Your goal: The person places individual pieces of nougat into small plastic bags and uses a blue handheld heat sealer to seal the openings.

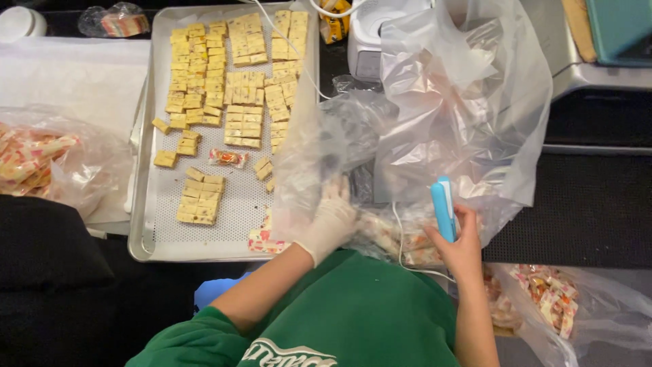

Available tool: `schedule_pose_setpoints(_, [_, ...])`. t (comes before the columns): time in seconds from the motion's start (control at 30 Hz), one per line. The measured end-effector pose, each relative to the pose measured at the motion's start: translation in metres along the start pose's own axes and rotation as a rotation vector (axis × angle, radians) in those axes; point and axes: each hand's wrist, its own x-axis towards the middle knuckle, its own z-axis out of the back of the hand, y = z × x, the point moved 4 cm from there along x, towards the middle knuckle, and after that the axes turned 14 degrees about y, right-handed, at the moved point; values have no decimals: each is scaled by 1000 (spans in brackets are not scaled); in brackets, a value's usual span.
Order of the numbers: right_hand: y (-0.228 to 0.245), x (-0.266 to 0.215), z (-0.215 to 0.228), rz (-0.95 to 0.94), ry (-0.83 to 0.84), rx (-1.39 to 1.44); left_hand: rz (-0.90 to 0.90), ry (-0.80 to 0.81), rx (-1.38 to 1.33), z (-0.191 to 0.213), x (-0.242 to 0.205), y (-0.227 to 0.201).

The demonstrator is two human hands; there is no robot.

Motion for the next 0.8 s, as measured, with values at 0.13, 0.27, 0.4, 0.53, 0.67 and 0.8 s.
schedule_pose_setpoints(0.13, [-29,4,8,-54,-70,-105,-8,-12,-88,-5,-9,32])
schedule_pose_setpoints(0.27, [-29,-1,9,-31,-54,-132,-255,-325,-99,0,-25,29])
schedule_pose_setpoints(0.4, [-29,-12,12,91,-121,-128,-419,-714,-83,-22,-40,10])
schedule_pose_setpoints(0.53, [-23,-18,17,170,-148,-101,-305,-815,-6,-29,-36,0])
schedule_pose_setpoints(0.67, [-21,-30,18,182,-134,-90,-188,-437,-173,-19,-36,-10])
schedule_pose_setpoints(0.8, [-14,-37,15,159,-91,-44,-77,-185,-246,-83,44,-21])
